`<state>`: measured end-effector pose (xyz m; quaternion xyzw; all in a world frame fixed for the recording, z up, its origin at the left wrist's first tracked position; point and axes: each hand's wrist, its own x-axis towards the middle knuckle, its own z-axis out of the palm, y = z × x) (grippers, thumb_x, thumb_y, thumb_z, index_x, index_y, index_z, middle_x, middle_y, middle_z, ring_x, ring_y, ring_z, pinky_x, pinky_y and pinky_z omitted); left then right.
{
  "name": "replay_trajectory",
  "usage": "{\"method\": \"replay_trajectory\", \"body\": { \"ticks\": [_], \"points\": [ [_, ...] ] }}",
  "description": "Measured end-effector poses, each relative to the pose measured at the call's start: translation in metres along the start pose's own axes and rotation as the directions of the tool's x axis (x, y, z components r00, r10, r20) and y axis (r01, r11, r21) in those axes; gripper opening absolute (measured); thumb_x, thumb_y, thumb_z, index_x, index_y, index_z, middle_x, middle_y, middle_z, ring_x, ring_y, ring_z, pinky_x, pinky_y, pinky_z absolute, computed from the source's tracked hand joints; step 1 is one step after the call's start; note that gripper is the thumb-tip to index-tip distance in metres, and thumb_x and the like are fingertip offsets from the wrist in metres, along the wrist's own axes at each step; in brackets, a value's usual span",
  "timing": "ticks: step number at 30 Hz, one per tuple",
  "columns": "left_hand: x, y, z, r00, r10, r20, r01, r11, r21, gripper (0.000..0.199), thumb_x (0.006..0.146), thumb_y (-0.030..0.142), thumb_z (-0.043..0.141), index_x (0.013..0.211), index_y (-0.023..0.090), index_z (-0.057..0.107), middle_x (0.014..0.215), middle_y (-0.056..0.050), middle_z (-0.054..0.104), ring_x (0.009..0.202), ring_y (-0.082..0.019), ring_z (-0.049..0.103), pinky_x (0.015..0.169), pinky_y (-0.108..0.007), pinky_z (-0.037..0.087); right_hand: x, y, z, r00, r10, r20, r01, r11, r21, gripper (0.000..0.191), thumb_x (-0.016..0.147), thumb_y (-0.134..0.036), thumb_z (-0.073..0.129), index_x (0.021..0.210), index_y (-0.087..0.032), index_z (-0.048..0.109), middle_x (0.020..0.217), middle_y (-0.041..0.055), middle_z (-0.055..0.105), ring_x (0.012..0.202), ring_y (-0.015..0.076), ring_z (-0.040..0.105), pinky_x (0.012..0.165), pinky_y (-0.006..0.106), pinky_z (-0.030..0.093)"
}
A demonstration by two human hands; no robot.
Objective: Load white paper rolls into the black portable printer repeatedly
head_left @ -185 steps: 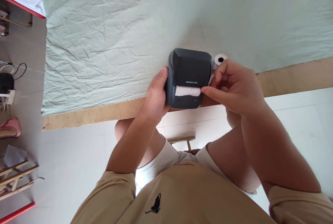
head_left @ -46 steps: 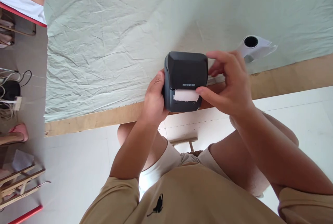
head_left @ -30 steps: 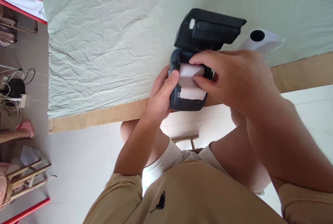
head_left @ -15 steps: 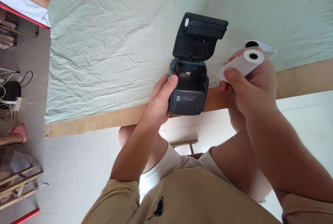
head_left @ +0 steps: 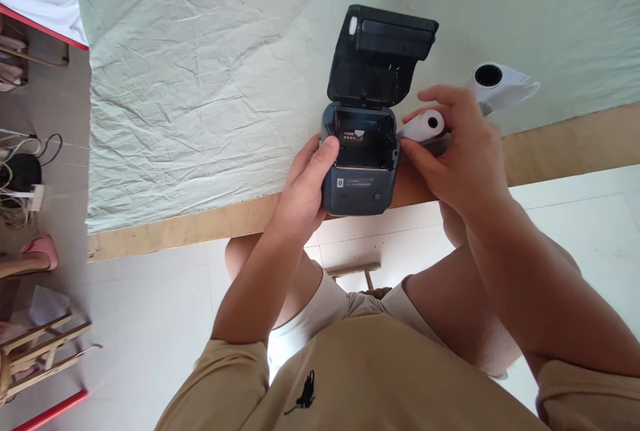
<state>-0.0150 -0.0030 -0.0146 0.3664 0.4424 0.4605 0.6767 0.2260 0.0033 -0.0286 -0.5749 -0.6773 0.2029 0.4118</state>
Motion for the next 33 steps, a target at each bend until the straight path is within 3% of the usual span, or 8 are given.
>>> {"method": "replay_trajectory", "body": {
  "ticks": [6,9,12,17,22,27,29,33],
  "points": [
    [-0.001,0.0,-0.001,1.0,0.0,-0.001,0.0,1.0,0.026,0.049,0.106,0.076,0.075,0.114,0.029,0.084,0.117,-0.005,0.088,0.136,-0.036,0.085,0.104,-0.043,0.075,-0.001,0.006,0.007,0.998,0.022,0.056,-0.018,0.997,-0.076,0.058,0.092,-0.036,0.085,0.146,-0.047,0.065,0.109,0.0018,0.084,0.094,0.0384,0.08,0.09,0.063,0.069],
    [0.0,0.0,-0.001,1.0,0.004,0.003,-0.004,1.0,0.014,0.048,0.107,0.075,0.074,0.115,0.029,0.085,0.112,-0.005,0.088,0.135,-0.036,0.085,0.101,-0.043,0.076,-0.004,0.001,-0.005,0.997,-0.072,0.042,0.075,0.995,-0.072,0.058,0.093,-0.039,0.087,0.147,-0.044,0.067,0.128,0.0042,0.086,0.106,0.0379,0.083,0.092,0.06,0.071],
    [0.001,-0.002,-0.002,1.0,0.014,-0.001,-0.014,1.0,0.011,0.048,0.108,0.075,0.072,0.113,0.028,0.085,0.107,-0.004,0.088,0.132,-0.035,0.086,0.096,-0.042,0.077,-0.004,0.001,-0.031,0.965,-0.227,-0.136,0.204,0.965,-0.164,0.044,0.103,-0.045,0.079,0.147,-0.045,0.073,0.134,0.0058,0.083,0.117,0.0386,0.082,0.094,0.061,0.072],
    [0.004,-0.006,-0.006,1.0,0.0,0.013,0.0,1.0,0.014,0.055,0.105,0.083,0.071,0.108,0.029,0.082,0.109,-0.005,0.089,0.128,-0.035,0.087,0.091,-0.04,0.077,0.011,0.028,-0.055,0.97,-0.169,-0.173,0.099,0.93,-0.355,0.056,0.109,-0.047,0.073,0.163,-0.056,0.061,0.157,0.0037,0.068,0.148,0.0416,0.07,0.124,0.072,0.064],
    [0.006,-0.005,-0.008,1.0,-0.027,0.01,0.027,1.0,0.006,0.056,0.105,0.081,0.072,0.118,0.028,0.083,0.119,-0.005,0.09,0.123,-0.032,0.088,0.095,-0.04,0.077,0.021,0.051,-0.042,0.989,-0.033,-0.142,-0.009,0.959,-0.283,0.035,0.104,-0.049,0.084,0.138,-0.045,0.074,0.133,0.0045,0.075,0.13,0.0389,0.078,0.115,0.071,0.068],
    [0.005,-0.004,-0.006,1.0,-0.024,-0.005,0.024,1.0,-0.009,0.052,0.106,0.076,0.075,0.121,0.028,0.084,0.121,-0.005,0.091,0.119,-0.029,0.088,0.094,-0.036,0.075,0.013,0.043,-0.043,0.977,-0.037,-0.209,0.013,0.993,-0.113,0.051,0.105,-0.044,0.079,0.152,-0.042,0.059,0.126,0.0034,0.077,0.108,0.03,0.08,0.092,0.054,0.072],
    [0.005,-0.004,-0.006,1.0,-0.028,-0.008,0.028,1.0,-0.01,0.051,0.104,0.075,0.077,0.121,0.028,0.085,0.12,-0.004,0.091,0.117,-0.029,0.088,0.093,-0.035,0.075,0.012,0.033,-0.039,0.952,-0.154,-0.264,0.131,0.986,-0.103,0.036,0.107,-0.044,0.072,0.142,-0.037,0.064,0.118,0.0036,0.077,0.097,0.0263,0.078,0.08,0.048,0.069],
    [0.004,-0.003,-0.005,1.0,0.008,-0.01,-0.008,1.0,0.01,0.046,0.103,0.071,0.082,0.117,0.027,0.085,0.109,-0.004,0.089,0.109,-0.027,0.088,0.082,-0.032,0.072,0.011,-0.002,-0.014,0.789,-0.45,-0.418,0.458,0.884,-0.089,0.03,0.103,-0.037,0.07,0.132,-0.032,0.076,0.109,0.0035,0.081,0.089,0.0229,0.077,0.071,0.04,0.061]
  ]
}}
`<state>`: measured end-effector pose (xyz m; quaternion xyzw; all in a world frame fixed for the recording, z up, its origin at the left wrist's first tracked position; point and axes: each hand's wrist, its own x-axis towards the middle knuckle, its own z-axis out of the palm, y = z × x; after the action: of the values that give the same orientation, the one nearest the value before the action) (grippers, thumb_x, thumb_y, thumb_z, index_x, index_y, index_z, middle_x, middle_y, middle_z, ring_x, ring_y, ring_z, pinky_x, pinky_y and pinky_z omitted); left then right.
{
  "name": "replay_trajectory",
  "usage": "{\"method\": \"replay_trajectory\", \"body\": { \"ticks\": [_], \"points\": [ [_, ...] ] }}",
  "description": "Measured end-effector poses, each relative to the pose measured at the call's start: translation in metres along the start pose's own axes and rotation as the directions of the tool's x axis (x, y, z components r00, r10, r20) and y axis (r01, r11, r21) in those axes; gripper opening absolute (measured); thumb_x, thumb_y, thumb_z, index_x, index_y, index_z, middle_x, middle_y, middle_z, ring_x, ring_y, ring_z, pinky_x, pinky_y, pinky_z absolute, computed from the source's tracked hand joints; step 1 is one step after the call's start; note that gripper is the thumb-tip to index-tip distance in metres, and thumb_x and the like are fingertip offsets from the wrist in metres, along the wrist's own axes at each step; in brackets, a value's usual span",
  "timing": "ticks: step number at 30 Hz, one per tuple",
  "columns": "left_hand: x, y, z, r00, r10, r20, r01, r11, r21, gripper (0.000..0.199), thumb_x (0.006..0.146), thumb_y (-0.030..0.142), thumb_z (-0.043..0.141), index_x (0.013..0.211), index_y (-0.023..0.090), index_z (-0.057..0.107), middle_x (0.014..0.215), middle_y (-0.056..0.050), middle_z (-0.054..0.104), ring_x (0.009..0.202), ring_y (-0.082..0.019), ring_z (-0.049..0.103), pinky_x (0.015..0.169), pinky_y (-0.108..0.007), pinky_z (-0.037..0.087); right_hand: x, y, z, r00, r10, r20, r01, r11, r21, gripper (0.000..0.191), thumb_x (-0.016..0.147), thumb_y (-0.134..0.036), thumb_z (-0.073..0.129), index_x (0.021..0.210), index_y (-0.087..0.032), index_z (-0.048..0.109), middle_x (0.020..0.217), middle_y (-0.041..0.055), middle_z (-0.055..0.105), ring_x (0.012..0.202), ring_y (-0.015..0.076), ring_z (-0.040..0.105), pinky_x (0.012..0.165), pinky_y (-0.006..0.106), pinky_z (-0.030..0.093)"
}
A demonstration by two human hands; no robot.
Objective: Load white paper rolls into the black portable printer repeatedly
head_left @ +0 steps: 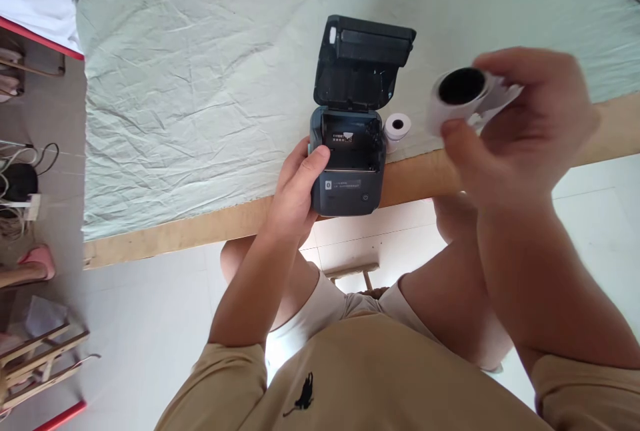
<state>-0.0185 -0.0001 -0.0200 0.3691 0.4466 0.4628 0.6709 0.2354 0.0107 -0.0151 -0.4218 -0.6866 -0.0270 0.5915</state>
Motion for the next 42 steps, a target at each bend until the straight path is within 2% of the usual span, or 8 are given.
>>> {"method": "replay_trajectory", "body": {
  "ticks": [10,17,22,24,28,34,37,42],
  "points": [
    [-0.006,0.005,0.004,0.999,0.036,0.039,-0.037,0.999,0.031,0.037,0.105,0.062,0.083,0.117,0.027,0.082,0.095,-0.003,0.079,0.108,-0.03,0.086,0.07,-0.032,0.064,0.004,-0.038,0.034,0.893,0.13,0.432,-0.031,0.973,-0.229,0.022,0.105,-0.013,0.065,0.107,-0.031,0.076,0.125,0.0027,0.091,0.111,0.0296,0.083,0.097,0.049,0.058],
    [-0.001,-0.005,0.001,0.984,0.146,0.104,-0.142,0.989,-0.049,0.065,0.099,0.071,0.085,0.15,0.035,0.066,0.135,-0.007,0.082,0.139,-0.038,0.081,0.101,-0.047,0.07,-0.006,-0.054,0.038,0.966,-0.103,0.239,0.13,0.987,-0.099,0.019,0.109,-0.022,0.072,0.092,-0.028,0.07,0.096,-0.0047,0.09,0.103,0.0234,0.086,0.089,0.044,0.053],
    [0.002,-0.005,-0.001,0.985,0.134,0.106,-0.141,0.988,0.057,0.095,0.083,0.056,0.101,0.163,0.035,0.054,0.138,-0.008,0.08,0.148,-0.044,0.076,0.119,-0.057,0.066,-0.006,-0.051,0.033,0.977,-0.052,0.207,0.047,0.999,0.028,0.017,0.113,-0.029,0.061,0.098,-0.03,0.07,0.093,-0.0037,0.087,0.101,0.0237,0.085,0.093,0.046,0.06],
    [0.003,-0.005,-0.001,0.987,0.128,0.1,-0.136,0.988,0.072,0.103,0.078,0.059,0.103,0.165,0.033,0.055,0.141,-0.01,0.078,0.157,-0.048,0.069,0.122,-0.06,0.064,-0.001,-0.04,0.032,0.996,-0.027,0.083,0.029,0.999,-0.024,0.008,0.109,-0.028,0.065,0.112,-0.03,0.072,0.108,0.0014,0.085,0.109,0.0265,0.083,0.095,0.047,0.062],
    [0.006,-0.004,-0.003,0.985,0.118,0.123,-0.13,0.987,0.094,0.115,0.071,0.062,0.107,0.168,0.029,0.055,0.146,-0.015,0.076,0.165,-0.053,0.06,0.126,-0.061,0.062,0.005,-0.018,0.034,0.992,-0.04,0.118,0.039,0.999,0.008,0.05,0.115,-0.045,0.061,0.163,-0.033,0.058,0.156,0.0119,0.069,0.152,0.0349,0.069,0.122,0.055,0.06],
    [0.011,-0.013,-0.013,0.982,0.125,0.143,-0.141,0.984,0.11,0.11,0.076,0.064,0.103,0.17,0.035,0.052,0.147,-0.012,0.075,0.158,-0.05,0.066,0.124,-0.062,0.063,-0.003,-0.039,0.02,0.956,0.294,0.005,-0.294,0.953,0.077,0.023,0.115,-0.05,0.065,0.106,-0.032,0.076,0.103,0.0049,0.074,0.086,0.0216,0.072,0.082,0.042,0.059],
    [0.014,-0.017,-0.018,0.974,0.145,0.176,-0.166,0.98,0.109,0.113,0.077,0.067,0.103,0.172,0.037,0.05,0.16,-0.011,0.07,0.162,-0.05,0.063,0.126,-0.063,0.062,-0.009,-0.05,0.015,0.92,0.363,0.15,-0.381,0.917,0.117,0.038,0.109,-0.046,0.072,0.078,-0.028,0.059,0.064,-0.0029,0.056,0.055,0.0135,0.046,0.052,0.033,0.037],
    [0.01,-0.016,-0.012,0.968,0.174,0.179,-0.185,0.981,0.051,0.087,0.082,0.075,0.098,0.151,0.036,0.065,0.137,-0.007,0.079,0.145,-0.044,0.076,0.11,-0.055,0.071,-0.011,-0.048,0.018,0.853,0.371,0.368,-0.424,0.903,0.072,0.05,0.103,-0.036,0.078,0.067,-0.025,0.045,0.052,-0.0091,0.032,0.047,0.008,0.024,0.045,0.028,0.019]
  ]
}}
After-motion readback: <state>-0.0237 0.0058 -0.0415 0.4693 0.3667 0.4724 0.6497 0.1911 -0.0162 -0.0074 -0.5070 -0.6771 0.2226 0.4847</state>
